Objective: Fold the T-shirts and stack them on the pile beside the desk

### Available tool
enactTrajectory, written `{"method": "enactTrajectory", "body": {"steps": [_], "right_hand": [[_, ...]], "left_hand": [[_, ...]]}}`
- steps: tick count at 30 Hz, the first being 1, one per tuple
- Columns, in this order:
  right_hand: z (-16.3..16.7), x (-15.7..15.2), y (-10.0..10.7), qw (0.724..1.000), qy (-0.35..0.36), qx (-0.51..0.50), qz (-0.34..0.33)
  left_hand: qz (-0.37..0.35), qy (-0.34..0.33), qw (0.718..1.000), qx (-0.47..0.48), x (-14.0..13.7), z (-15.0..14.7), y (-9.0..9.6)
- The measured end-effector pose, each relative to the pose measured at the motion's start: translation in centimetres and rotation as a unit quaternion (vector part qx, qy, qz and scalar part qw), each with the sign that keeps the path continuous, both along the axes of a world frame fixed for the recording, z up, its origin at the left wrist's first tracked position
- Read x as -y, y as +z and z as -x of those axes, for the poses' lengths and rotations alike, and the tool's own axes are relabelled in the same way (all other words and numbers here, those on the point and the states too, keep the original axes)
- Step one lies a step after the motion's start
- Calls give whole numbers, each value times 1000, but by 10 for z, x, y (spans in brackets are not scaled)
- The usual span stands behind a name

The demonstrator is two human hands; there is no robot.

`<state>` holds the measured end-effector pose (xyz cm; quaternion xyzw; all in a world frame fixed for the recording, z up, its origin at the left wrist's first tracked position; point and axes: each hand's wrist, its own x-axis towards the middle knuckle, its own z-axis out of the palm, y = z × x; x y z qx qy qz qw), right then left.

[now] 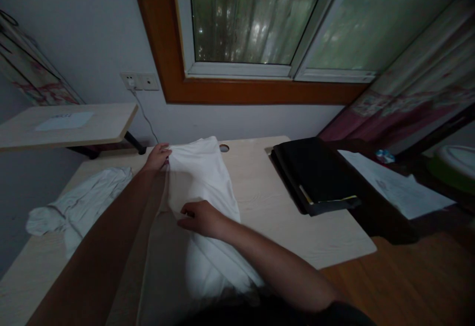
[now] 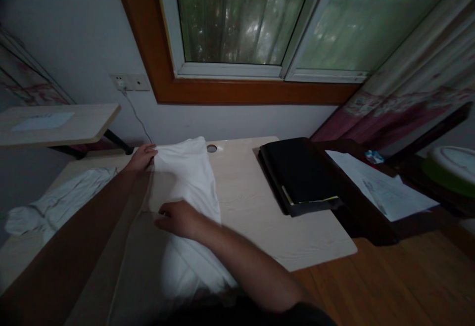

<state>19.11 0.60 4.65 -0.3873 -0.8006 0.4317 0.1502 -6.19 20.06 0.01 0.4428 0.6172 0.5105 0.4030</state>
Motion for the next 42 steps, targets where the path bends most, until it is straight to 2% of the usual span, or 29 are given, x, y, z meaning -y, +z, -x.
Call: {"method": "enactTrajectory", "body": {"steps": [3, 6, 11, 14, 17, 19, 25, 31, 34, 38, 40, 42], "right_hand": [[7, 2, 10, 998, -19, -64, 9], [15, 3, 14, 997, -14, -72, 13], [26, 1, -8, 998, 43, -38, 8], [29, 2, -24, 996, 70, -48, 2], [30, 4, -30, 994, 77, -74, 4], [29, 3, -30, 993, 91, -78, -10], [28, -3, -31, 969, 207, -66, -115], [20, -6, -26, 969, 204, -91, -105], [8, -16, -19, 973, 162, -108, -120], [-13, -41, -16, 977, 48, -70, -197], [-24, -55, -19, 969, 8, -26, -246], [-33, -66, -26, 957, -4, 30, -289]], "left_hand": [[-20, -7, 1000, -3, -6, 5, 0], [-36, -14, 999, -12, -12, 12, -3], [-38, -28, 998, -39, -13, 20, -10], [-44, -24, 996, -72, -12, 20, -9], [-52, -13, 992, -113, -12, 18, -8], [-58, -5, 989, -139, -13, 17, -8], [-84, 9, 970, -226, -15, 13, -7], [-125, 25, 943, -307, -6, 4, 1], [-159, -35, 922, -353, 3, -7, 6], [-202, -211, 847, -443, 22, -30, 4], [-192, -246, 822, -477, 34, -40, -2], [-175, -254, 806, -506, 43, -46, -9]]}}
